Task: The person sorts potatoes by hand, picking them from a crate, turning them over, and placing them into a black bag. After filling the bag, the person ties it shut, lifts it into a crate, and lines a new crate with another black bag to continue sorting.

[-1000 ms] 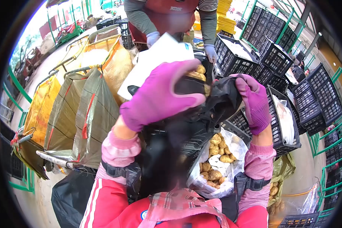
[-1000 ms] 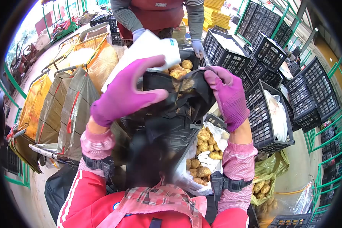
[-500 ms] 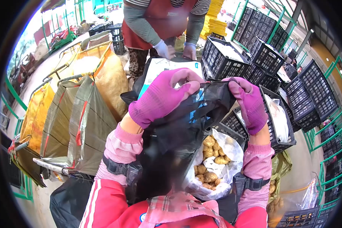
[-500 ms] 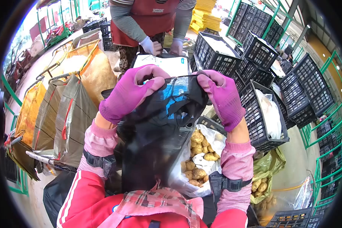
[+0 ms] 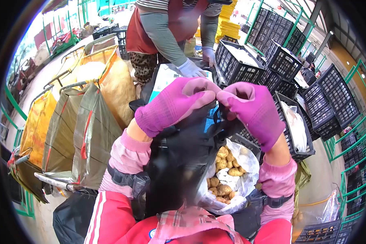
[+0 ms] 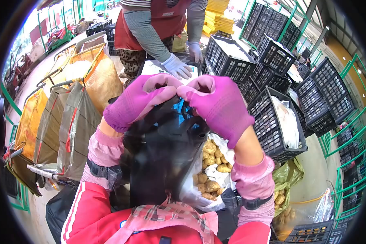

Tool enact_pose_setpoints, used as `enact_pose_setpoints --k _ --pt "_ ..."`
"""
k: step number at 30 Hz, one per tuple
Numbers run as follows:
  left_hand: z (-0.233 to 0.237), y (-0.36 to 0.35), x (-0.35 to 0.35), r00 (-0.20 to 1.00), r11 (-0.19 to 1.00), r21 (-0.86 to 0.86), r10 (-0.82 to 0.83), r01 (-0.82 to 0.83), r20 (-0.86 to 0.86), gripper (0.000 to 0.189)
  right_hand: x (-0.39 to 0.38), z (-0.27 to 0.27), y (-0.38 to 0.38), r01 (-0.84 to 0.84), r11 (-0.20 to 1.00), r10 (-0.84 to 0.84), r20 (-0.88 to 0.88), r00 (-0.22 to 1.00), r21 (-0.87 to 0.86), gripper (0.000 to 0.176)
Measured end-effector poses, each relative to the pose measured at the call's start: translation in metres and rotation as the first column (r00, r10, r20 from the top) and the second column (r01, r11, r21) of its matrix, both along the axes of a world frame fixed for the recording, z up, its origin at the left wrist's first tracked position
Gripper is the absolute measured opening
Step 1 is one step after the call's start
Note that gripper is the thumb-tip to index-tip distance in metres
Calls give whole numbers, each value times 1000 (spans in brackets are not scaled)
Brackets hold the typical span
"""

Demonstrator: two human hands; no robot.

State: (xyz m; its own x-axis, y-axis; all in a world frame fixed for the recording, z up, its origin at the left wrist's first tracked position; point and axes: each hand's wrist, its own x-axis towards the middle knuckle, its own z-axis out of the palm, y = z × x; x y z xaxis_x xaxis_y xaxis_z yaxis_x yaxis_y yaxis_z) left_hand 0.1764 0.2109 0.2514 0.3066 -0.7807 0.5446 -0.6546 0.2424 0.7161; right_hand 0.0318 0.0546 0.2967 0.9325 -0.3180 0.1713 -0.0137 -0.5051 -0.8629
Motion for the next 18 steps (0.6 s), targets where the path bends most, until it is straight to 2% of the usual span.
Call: enact_pose_setpoints --k 2,4,5,6,7,8,9,11,12,13,15,16,17,18 --pt "0 2 4 999 999 -3 -37 37 18 25 1 6 4 -12 1000 12 19 1000 5 28" --pt "-3 3 -2 990 994 -42 -102 99 -102 27 5 4 0 -12 999 14 66 998 -30 27" --pt "-6 2 -4 978 990 -64 -135 126 -162 28 9 1 -5 25 989 -11 95 995 -143 26" --pt "-10 -1 -6 939 965 -138 -250 222 -237 42 13 -1 -8 64 965 -32 125 992 -255 25" --pt "-9 -2 -8 975 988 -105 -130 112 -180 47 15 -1 -9 104 927 -50 155 987 -361 25" --pt "-7 -1 -11 992 997 -77 -9 0 -122 52 13 1 -7 181 836 -123 144 982 -518 24" --pt "-8 -2 -8 995 992 -86 85 -89 -50 53 13 2 -5 202 779 -122 173 977 -593 24" --pt "-15 -14 6 968 977 -203 118 -73 222 54 14 2 -3 238 649 -106 224 969 -722 23" --pt "-19 -19 8 955 978 -208 91 -31 283 55 13 5 1 181 604 -55 186 981 -777 20" --pt "-19 -26 4 962 991 -125 -21 57 272 50 14 4 3 201 445 11 230 973 -873 17" --pt "-26 -46 0 987 996 -53 84 -77 136 33 18 2 1 253 97 166 267 949 -962 12" --pt "-30 -57 1 987 990 -8 140 -140 73 28 19 12 5 329 -184 265 275 924 -926 10" --pt "-37 -68 4 951 964 -80 263 -253 163 25 12 21 17 103 -264 -36 117 993 -959 13" --pt "-40 -73 8 913 946 -184 308 -265 267 26 10 24 23 40 -270 -106 71 992 -962 12"
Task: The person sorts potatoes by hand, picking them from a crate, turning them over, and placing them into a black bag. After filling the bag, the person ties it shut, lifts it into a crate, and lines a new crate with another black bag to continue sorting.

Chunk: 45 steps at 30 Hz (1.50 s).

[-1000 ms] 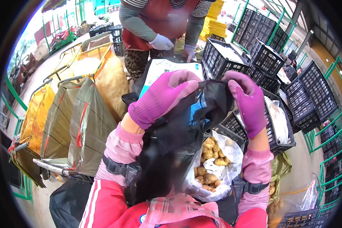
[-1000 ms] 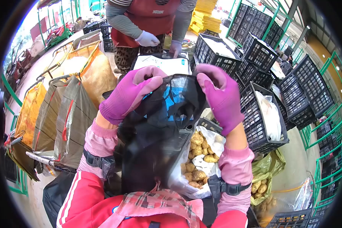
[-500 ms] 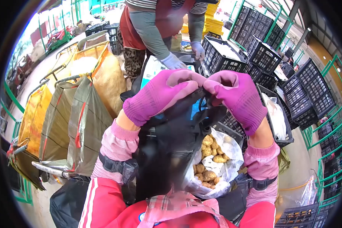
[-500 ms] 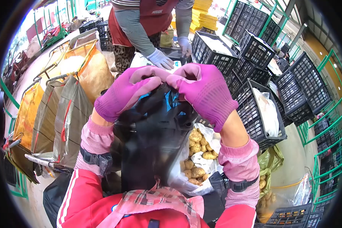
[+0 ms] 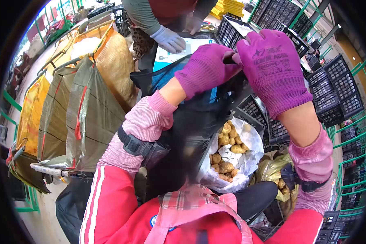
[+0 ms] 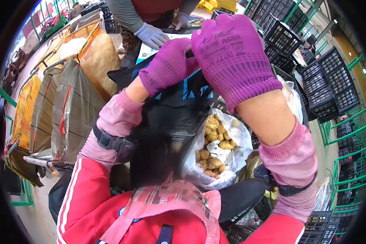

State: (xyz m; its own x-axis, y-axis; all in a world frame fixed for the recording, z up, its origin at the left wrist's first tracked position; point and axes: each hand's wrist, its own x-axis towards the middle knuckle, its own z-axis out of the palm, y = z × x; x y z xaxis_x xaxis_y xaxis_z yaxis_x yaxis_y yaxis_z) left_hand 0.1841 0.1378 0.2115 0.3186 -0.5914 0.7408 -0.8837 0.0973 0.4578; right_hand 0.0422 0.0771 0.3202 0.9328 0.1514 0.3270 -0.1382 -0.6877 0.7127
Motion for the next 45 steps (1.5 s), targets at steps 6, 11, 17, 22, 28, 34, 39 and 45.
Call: enact_pose_setpoints --k 6,11,17,22,28,34,39,45 --pt "-20 -20 4 885 970 27 208 -240 416 21 8 -15 -33 79 759 94 -228 969 647 32" --pt "-12 -21 7 916 858 395 186 -328 356 23 20 -44 -47 211 39 67 -213 975 977 41" --pt "-10 -7 19 801 812 -30 -580 583 -151 30 32 -36 -63 -9 499 100 -47 994 866 35" --pt "-29 -35 17 962 987 98 100 -128 253 22 26 -43 -38 -17 907 31 -27 999 420 33" --pt "-43 -45 42 823 671 501 319 -547 470 26 15 -45 -19 105 265 412 -211 886 958 27" --pt "-65 -37 82 904 735 534 392 -419 170 47 33 -30 -44 -330 -388 497 497 711 861 28" --pt "-68 0 79 811 856 -52 505 -514 297 46 75 -6 -114 -71 -811 285 498 819 580 32" --pt "-53 101 -41 959 990 71 -133 119 252 52 70 3 -97 -286 -676 235 566 790 679 34"
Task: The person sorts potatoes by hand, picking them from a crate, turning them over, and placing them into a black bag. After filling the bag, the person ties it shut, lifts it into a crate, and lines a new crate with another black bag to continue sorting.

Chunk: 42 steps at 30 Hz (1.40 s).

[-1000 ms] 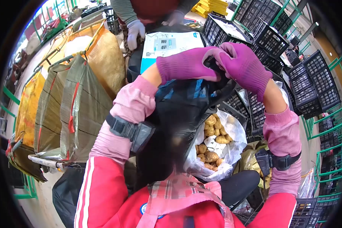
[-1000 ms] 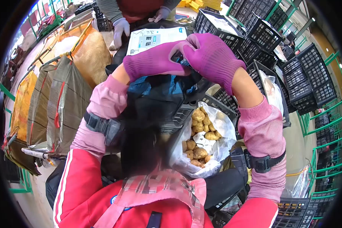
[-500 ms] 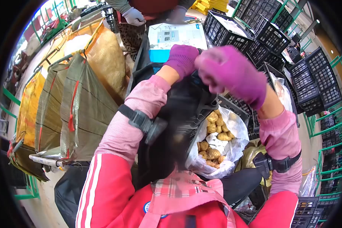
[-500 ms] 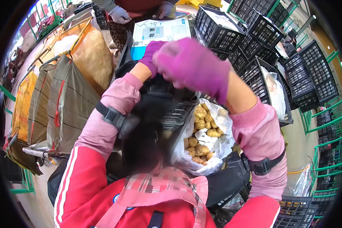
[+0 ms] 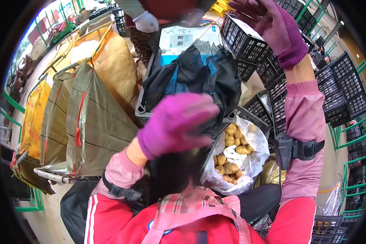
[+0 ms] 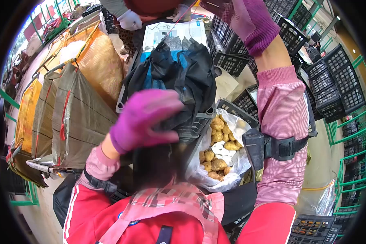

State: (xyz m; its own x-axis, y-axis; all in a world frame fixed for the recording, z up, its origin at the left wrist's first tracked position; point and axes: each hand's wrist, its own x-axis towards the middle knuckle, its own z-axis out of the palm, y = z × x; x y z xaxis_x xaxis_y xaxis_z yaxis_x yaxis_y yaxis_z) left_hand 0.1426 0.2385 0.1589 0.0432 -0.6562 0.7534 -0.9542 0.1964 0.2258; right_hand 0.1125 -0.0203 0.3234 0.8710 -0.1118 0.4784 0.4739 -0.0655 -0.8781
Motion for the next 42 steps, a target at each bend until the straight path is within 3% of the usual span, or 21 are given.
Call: enact_pose_setpoints --k 1,3,5,9,15,17,19,22,23,26,27,30,31,33,34,35,37,38,39,40,42 --pt "-15 -1 -2 999 991 119 53 -54 7 46 1 0 18 117 993 -117 12 993 24 32" --pt "-53 -4 1 987 923 350 155 -161 45 35 12 -3 13 96 995 -97 6 995 21 32" --pt "-80 -7 33 971 801 579 230 -153 -61 35 27 -6 -3 3 999 -3 14 1000 48 30" --pt "-84 -47 81 952 476 878 287 -43 -109 40 31 -14 -16 90 995 -89 -39 995 37 26" --pt "-79 -86 85 950 351 922 307 -165 53 41 31 -35 -23 133 988 -128 -70 989 78 25" --pt "-82 -65 79 908 602 743 418 -291 18 39 26 -36 -24 111 993 -109 -64 992 37 26" --pt "-77 -44 67 890 732 574 455 -367 -11 32 18 -34 -14 195 981 -196 -125 973 -24 30" --pt "-76 -28 62 899 633 672 424 -384 114 27 28 -38 -18 229 973 -230 -190 954 -27 33" --pt "-81 -25 69 922 599 728 366 -335 123 27 45 -52 -57 14 998 -19 -82 996 -65 37" --pt "-76 -18 85 987 630 767 -7 -118 158 36 46 -55 -53 57 997 -64 -120 991 -61 40" --pt "-58 -24 76 998 485 874 66 -15 -20 48 47 -60 -62 62 988 -74 -84 994 -140 38" --pt "-46 -52 59 973 182 977 223 -108 66 62 55 -67 -72 -10 991 4 -45 999 -136 37" --pt "-61 -59 57 989 330 941 143 -72 26 75 60 -70 -75 -84 991 83 -16 996 -101 36" --pt "-58 -74 57 977 229 969 209 -95 47 74 63 -75 -73 173 909 -181 14 983 -380 36" --pt "-50 -77 55 968 180 978 242 -105 59 73 55 -72 -62 147 940 -162 -23 986 -309 36" --pt "-49 -75 58 969 221 975 245 -21 -35 66 48 -68 -50 125 964 -142 -57 988 -234 36" --pt "-56 -57 75 946 299 943 237 145 -221 51 52 -74 -62 204 889 -224 0 975 -409 35" --pt "-59 -45 84 922 336 915 231 226 -312 44 53 -77 -67 211 889 -223 17 975 -407 35" --pt "-53 -27 80 932 472 867 221 157 -289 32 54 -79 -68 217 888 -223 34 974 -405 35" --pt "-45 -14 69 906 634 773 322 9 -275 31 55 -83 -75 240 866 -240 56 969 -439 36" --pt "-23 5 49 811 815 484 498 -317 -306 29 59 -85 -87 264 854 -253 85 964 -448 37"
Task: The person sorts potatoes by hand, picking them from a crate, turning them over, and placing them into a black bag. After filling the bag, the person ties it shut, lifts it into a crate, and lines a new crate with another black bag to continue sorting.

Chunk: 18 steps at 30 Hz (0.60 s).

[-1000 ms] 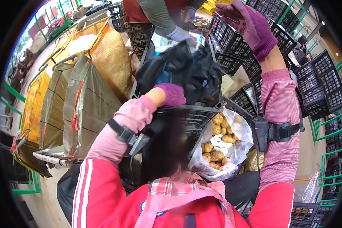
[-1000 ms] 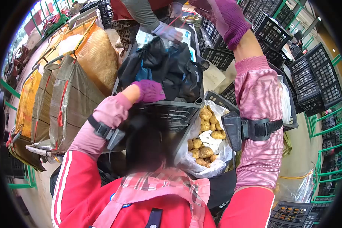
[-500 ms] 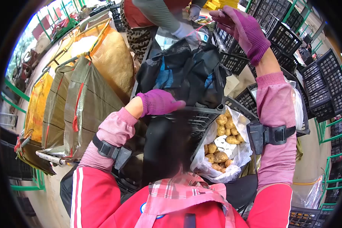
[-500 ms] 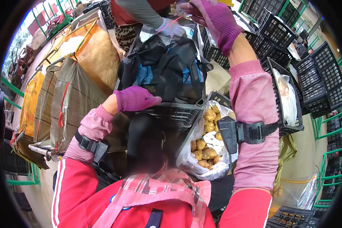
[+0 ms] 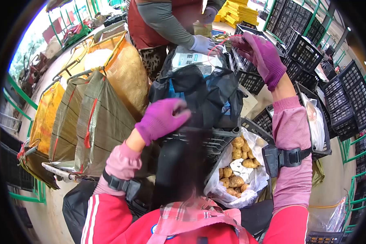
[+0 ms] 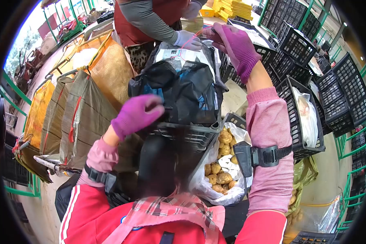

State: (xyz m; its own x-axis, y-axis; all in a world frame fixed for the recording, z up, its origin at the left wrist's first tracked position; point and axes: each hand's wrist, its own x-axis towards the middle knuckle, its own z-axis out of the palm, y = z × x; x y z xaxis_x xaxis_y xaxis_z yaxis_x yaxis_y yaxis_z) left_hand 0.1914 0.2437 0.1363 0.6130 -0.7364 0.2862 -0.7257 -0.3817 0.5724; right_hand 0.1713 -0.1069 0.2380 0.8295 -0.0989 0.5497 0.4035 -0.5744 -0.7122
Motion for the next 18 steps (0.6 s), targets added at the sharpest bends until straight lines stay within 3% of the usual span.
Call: enact_pose_setpoints --k 1,2,3,4,6,7,8,10,12,14,16,18 --pt "17 -1 -10 994 963 -245 109 -113 -29 35 -1 7 9 -12 1000 12 4 1000 22 37" --pt "29 -9 -19 974 852 -474 210 -224 -83 43 -6 13 18 -62 952 89 -77 993 299 38" --pt "34 -19 -16 921 822 -535 342 -198 185 56 -15 27 40 -63 822 154 -114 982 567 38" --pt "40 -33 -11 780 798 -583 458 -151 425 70 -14 29 41 -118 875 173 -77 982 470 38" --pt "39 -74 -3 693 793 -547 553 -267 464 98 -11 28 42 -208 943 220 -15 975 259 38" --pt "40 -96 3 823 818 -488 483 -303 299 99 -20 40 66 -82 985 89 -39 995 154 40" --pt "39 -115 10 905 843 -425 410 -329 111 99 -17 48 74 -103 949 117 -28 993 297 40" --pt "15 -149 28 922 920 -62 388 -387 -2 75 -4 56 88 -145 816 176 -3 984 560 40" --pt "-23 -161 47 940 949 70 313 -307 -135 46 12 53 85 -104 844 171 -80 982 527 37" --pt "-59 -159 70 943 941 87 330 -326 -40 41 24 48 74 -54 866 144 -145 979 497 34" --pt "-69 -140 77 946 941 110 323 -319 -16 39 25 34 73 -51 969 84 -126 988 242 33" --pt "-71 -123 85 951 948 120 303 -295 -55 40 43 20 73 -111 718 181 -30 983 687 32"
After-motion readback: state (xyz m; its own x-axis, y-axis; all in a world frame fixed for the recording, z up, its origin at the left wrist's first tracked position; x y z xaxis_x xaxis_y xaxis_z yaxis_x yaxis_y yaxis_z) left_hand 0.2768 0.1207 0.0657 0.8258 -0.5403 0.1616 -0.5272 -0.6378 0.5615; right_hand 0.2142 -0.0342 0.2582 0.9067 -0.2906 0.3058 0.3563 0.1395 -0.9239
